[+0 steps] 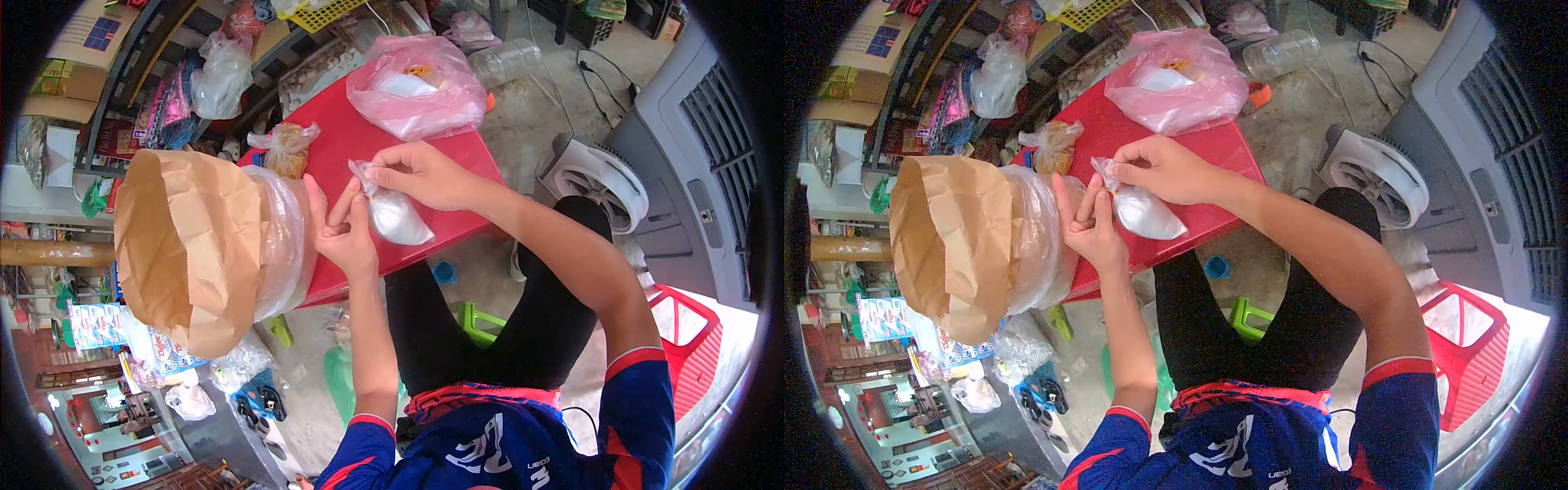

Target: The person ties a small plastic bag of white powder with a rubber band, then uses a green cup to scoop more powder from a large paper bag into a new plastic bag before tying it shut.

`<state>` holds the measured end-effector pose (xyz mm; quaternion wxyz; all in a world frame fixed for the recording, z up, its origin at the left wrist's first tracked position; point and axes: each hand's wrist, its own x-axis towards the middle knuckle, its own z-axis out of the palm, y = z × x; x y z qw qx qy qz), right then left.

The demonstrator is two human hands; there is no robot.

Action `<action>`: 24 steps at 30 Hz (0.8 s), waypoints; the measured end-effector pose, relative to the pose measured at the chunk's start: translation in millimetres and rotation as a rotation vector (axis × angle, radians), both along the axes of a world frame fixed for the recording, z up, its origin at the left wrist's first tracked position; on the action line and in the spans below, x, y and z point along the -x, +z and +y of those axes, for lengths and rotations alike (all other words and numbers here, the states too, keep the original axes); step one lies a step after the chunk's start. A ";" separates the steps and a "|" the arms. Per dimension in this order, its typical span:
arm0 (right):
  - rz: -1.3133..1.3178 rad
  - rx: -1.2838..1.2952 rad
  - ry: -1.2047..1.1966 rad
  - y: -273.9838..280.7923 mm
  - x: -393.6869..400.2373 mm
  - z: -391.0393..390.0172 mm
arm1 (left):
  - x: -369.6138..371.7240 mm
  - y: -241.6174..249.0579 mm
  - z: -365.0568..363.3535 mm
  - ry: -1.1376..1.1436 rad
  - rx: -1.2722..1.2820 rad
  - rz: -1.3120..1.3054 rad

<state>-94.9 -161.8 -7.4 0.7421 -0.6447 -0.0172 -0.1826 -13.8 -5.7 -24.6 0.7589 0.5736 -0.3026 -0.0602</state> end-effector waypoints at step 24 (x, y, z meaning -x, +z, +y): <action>0.045 0.142 -0.189 14.9 14.8 14.5 | -20.4 45.5 14.1 -0.065 -0.580 -0.222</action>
